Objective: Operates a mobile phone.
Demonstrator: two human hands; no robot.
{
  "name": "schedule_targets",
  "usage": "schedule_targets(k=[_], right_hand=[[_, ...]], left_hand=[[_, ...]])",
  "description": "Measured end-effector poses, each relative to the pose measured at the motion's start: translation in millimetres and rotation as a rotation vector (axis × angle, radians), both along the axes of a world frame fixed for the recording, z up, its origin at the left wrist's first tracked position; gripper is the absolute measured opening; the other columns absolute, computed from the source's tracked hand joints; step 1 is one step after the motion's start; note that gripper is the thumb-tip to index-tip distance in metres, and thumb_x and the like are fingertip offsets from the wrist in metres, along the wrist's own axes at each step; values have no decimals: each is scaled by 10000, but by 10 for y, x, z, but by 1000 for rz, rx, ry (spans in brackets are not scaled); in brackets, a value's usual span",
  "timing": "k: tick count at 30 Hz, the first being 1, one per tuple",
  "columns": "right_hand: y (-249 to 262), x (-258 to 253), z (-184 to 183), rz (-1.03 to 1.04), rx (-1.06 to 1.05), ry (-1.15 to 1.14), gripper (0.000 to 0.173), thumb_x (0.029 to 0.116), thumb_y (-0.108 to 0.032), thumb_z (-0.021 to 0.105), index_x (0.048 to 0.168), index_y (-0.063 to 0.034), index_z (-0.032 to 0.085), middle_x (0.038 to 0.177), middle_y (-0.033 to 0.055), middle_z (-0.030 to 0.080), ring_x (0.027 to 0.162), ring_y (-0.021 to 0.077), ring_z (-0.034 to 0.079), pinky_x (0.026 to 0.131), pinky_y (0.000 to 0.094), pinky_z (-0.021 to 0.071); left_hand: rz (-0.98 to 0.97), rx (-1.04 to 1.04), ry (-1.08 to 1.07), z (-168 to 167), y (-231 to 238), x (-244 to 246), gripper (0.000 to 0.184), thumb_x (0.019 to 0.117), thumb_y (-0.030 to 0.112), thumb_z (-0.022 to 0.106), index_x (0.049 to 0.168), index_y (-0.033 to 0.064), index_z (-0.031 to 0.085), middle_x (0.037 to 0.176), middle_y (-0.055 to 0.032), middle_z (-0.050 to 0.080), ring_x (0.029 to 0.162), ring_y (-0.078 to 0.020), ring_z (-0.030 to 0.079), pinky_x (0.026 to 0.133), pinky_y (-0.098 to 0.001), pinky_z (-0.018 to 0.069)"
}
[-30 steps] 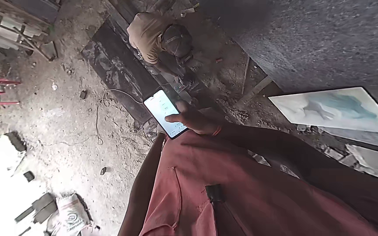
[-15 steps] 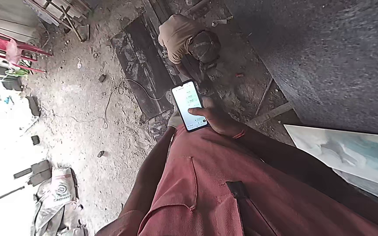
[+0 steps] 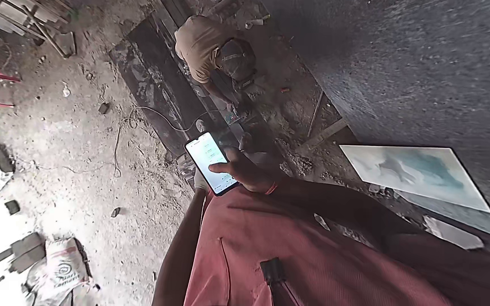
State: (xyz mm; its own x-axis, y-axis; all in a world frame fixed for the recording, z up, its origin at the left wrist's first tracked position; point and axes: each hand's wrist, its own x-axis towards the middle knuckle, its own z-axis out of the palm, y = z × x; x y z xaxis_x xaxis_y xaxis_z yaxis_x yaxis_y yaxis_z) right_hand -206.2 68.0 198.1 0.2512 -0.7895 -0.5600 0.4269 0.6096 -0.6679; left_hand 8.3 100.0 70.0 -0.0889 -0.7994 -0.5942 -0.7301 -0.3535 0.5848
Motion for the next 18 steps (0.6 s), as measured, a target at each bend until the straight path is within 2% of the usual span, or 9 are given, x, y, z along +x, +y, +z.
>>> schedule_targets(k=[3, 7, 10, 13, 15, 18], right_hand=[[56, 76, -55, 53, 44, -31, 416, 900, -71, 723, 1282, 11, 581, 1165, 124, 710, 1042, 176, 716, 933, 338, 606], [131, 185, -115, 102, 62, -53, 429, 898, -69, 723, 1291, 8, 568, 1177, 124, 703, 1061, 170, 709, 941, 333, 601], [228, 249, -158, 128, 59, -45, 431, 902, -76, 719, 1293, 16, 565, 1186, 134, 699, 1063, 178, 710, 940, 344, 604], [330, 325, -153, 160, 70, -31, 399, 905, -60, 715, 1265, 17, 562, 1147, 127, 709, 1024, 175, 722, 913, 336, 613], [427, 398, -145, 191, 75, -25, 388, 902, -57, 714, 1256, 13, 571, 1130, 118, 715, 1007, 168, 724, 905, 328, 614], [622, 519, -147, 263, 64, 5, 394, 898, -77, 718, 1254, 8, 571, 1132, 108, 713, 1015, 156, 719, 910, 324, 609]], left_hand=[[58, 54, -83, -66, 149, 75, 427, 1016, 112, 576, 1404, -58, 522, 1325, -233, 628, 1244, -267, 593, 1087, -410, 451], [-6, 142, -134, -134, 483, 289, 375, 984, 109, 626, 1313, -67, 588, 1237, -254, 659, 1169, -312, 630, 1025, -459, 483], [-51, 255, -161, 42, 610, 257, 348, 995, 99, 611, 1297, -74, 597, 1247, -263, 655, 1182, -327, 627, 1037, -461, 479], [0, 307, -84, 154, 857, 326, 353, 1027, 58, 540, 1334, -116, 561, 1315, -281, 619, 1247, -312, 588, 1091, -407, 435], [68, 350, -12, 99, 1183, 498, 372, 1059, 61, 478, 1381, -121, 518, 1379, -265, 589, 1308, -261, 556, 1125, -350, 409], [183, 454, 114, 94, 1524, 622, 372, 1089, 93, 430, 1415, -69, 506, 1399, -182, 591, 1295, -133, 542, 1120, -270, 396]])
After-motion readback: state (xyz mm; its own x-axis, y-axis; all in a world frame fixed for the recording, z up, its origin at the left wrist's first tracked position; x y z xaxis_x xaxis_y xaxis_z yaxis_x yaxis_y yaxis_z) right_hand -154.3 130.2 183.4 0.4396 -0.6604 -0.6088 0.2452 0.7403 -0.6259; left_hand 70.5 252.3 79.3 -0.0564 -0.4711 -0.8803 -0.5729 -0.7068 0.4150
